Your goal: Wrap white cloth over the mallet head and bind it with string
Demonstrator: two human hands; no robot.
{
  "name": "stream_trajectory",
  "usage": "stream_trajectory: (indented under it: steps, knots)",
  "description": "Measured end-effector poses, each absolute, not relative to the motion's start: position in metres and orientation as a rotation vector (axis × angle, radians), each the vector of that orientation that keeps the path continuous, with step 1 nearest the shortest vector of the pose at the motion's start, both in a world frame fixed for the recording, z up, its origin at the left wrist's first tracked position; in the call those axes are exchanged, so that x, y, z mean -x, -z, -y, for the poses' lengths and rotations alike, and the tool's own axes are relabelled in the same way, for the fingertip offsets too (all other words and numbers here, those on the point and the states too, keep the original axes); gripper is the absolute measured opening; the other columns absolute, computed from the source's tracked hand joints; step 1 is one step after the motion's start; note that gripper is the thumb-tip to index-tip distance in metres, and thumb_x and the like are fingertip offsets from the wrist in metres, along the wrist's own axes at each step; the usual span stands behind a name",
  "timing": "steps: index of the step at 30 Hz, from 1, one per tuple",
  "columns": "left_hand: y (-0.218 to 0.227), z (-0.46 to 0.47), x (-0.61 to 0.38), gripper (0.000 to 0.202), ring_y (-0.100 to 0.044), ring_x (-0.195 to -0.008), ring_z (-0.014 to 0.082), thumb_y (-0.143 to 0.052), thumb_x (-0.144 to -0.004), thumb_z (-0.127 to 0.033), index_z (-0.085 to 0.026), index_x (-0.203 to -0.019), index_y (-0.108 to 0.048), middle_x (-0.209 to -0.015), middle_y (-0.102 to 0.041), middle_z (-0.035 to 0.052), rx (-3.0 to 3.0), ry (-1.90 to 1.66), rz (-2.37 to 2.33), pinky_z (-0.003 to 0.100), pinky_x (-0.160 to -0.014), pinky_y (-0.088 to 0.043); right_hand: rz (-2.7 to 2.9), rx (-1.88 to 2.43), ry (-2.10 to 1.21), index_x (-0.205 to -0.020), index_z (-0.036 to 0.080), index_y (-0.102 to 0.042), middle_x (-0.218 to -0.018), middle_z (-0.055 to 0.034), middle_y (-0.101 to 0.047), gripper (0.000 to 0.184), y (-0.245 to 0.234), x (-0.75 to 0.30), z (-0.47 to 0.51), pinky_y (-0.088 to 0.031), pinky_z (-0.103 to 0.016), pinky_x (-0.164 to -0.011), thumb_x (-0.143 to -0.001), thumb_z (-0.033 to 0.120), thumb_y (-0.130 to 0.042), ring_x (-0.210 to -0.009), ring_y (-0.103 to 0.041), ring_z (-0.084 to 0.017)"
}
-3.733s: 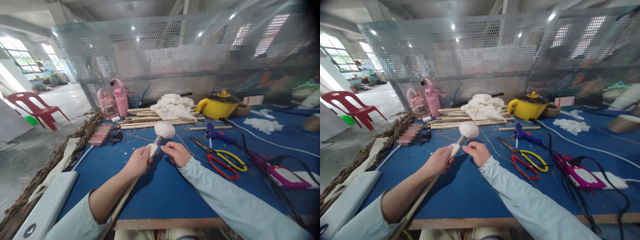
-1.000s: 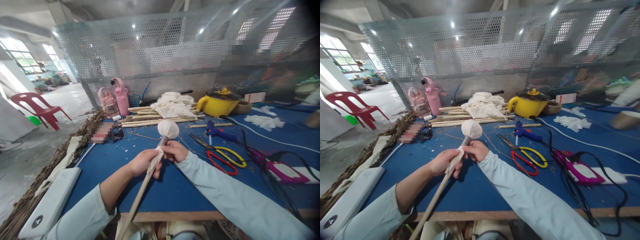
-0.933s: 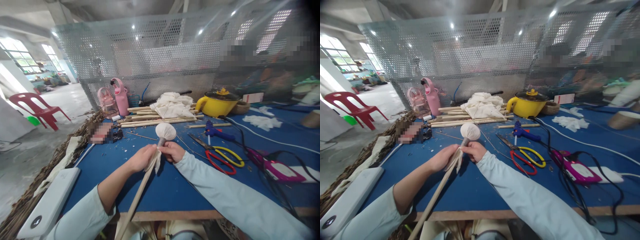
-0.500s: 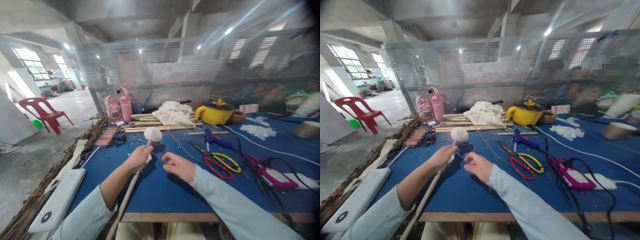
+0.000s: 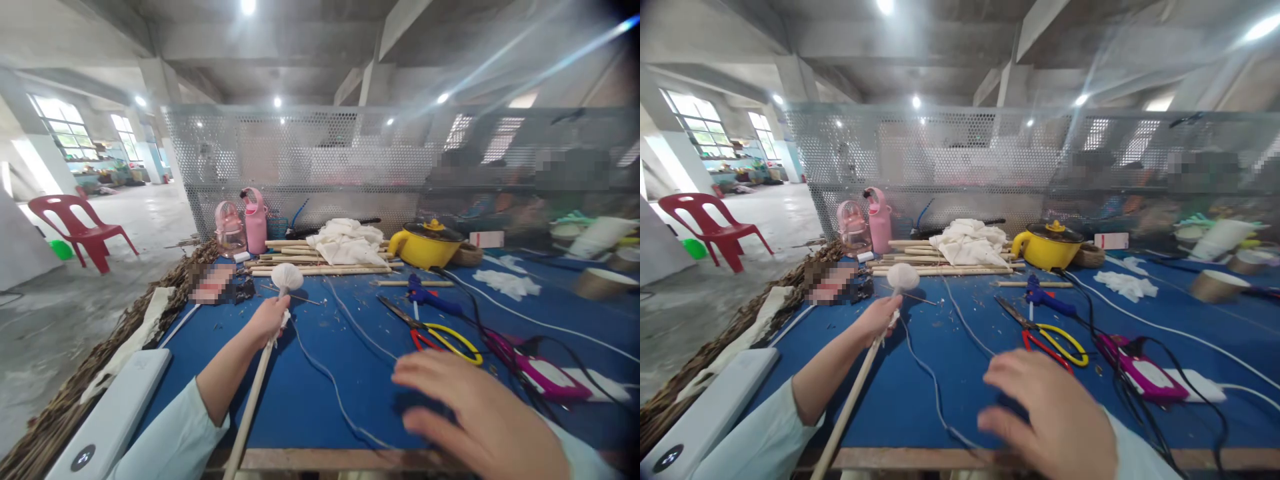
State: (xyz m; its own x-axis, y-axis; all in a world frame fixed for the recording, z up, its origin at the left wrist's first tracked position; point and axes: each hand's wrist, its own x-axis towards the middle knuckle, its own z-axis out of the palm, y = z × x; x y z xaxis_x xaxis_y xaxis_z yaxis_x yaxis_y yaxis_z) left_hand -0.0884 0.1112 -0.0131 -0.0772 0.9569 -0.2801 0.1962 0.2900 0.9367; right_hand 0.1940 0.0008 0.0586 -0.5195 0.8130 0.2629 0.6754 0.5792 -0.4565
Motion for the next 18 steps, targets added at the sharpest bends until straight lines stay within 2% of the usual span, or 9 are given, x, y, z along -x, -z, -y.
stream_trajectory:
  steps: [1,3,5,8,10,14,18]
  knots:
    - [0.017,-0.112,0.087,0.031,-0.036,-0.036,0.0068,-0.04,-0.085,-0.047,-0.017,-0.079,-0.046,-0.048,-0.035,-0.0073,-1.124,-0.905,-1.53,0.018,-0.037,-0.027,2.329,1.233,-0.458,-0.072,0.025,-0.069,-0.079,-0.0106,-0.066,0.03,-0.061,-0.188,-0.022,-0.045,-0.034,-0.071,-0.075,0.052,-0.055,-0.076,-0.061,-0.024]
    - [0.024,-0.113,0.085,0.031,-0.038,-0.037,0.0079,-0.04,-0.084,-0.045,-0.017,-0.075,-0.047,-0.048,-0.037,-0.0063,-1.161,-0.883,-1.555,0.019,-0.039,-0.029,2.265,1.283,-0.724,-0.057,0.02,-0.062,-0.062,-0.0078,-0.062,0.043,-0.061,-0.175,-0.067,-0.044,-0.03,-0.06,-0.081,0.052,-0.046,-0.06,-0.057,-0.018]
    - [0.03,-0.115,0.084,0.03,-0.041,-0.04,0.0088,-0.041,-0.084,-0.043,-0.017,-0.071,-0.047,-0.048,-0.039,-0.005,-1.213,-0.874,-1.582,0.02,-0.041,-0.03,2.1,1.3,-1.049,-0.054,0.017,-0.058,-0.053,-0.0046,-0.058,0.042,-0.053,-0.157,-0.115,-0.041,-0.027,-0.051,-0.079,0.051,-0.051,-0.051,-0.053,-0.015]
    - [0.032,-0.118,0.084,0.03,-0.045,-0.047,0.0109,-0.041,-0.084,-0.041,-0.017,-0.068,-0.048,-0.051,-0.045,-0.0022,-1.296,-0.866,-1.616,0.021,-0.047,-0.032,1.741,1.357,-1.316,-0.068,0.014,-0.059,-0.061,-0.0019,-0.06,0.021,-0.036,-0.122,-0.185,-0.036,-0.021,-0.04,-0.068,0.032,-0.07,-0.046,-0.052,-0.012]
    - [0.032,-0.118,0.084,0.03,-0.049,-0.054,0.0128,-0.041,-0.084,-0.04,-0.017,-0.067,-0.049,-0.056,-0.05,0.0003,-1.346,-0.856,-1.636,0.022,-0.051,-0.034,1.481,1.413,-1.329,-0.079,0.014,-0.057,-0.064,0.0003,-0.059,0.02,-0.026,-0.098,-0.229,-0.036,-0.02,-0.038,-0.067,0.021,-0.072,-0.047,-0.052,-0.01]
    - [0.031,-0.118,0.083,0.031,-0.053,-0.065,0.0157,-0.04,-0.084,-0.04,-0.016,-0.067,-0.05,-0.067,-0.057,0.0046,-1.417,-0.834,-1.683,0.024,-0.057,-0.033,1.297,1.432,-1.298,-0.09,0.012,-0.053,-0.069,0.0014,-0.054,0.014,-0.018,-0.056,-0.291,-0.041,-0.018,-0.042,-0.082,0.023,-0.059,-0.051,-0.051,-0.007]
    - [0.033,-0.117,0.082,0.033,-0.052,-0.067,0.0167,-0.037,-0.084,-0.041,-0.016,-0.069,-0.052,-0.071,-0.059,0.006,-1.451,-0.818,-1.705,0.025,-0.058,-0.032,1.25,1.354,-1.358,-0.104,0.012,-0.054,-0.091,-0.0043,-0.058,0.023,-0.012,-0.028,-0.313,-0.05,-0.025,-0.058,-0.088,0.029,-0.051,-0.07,-0.057,-0.011]
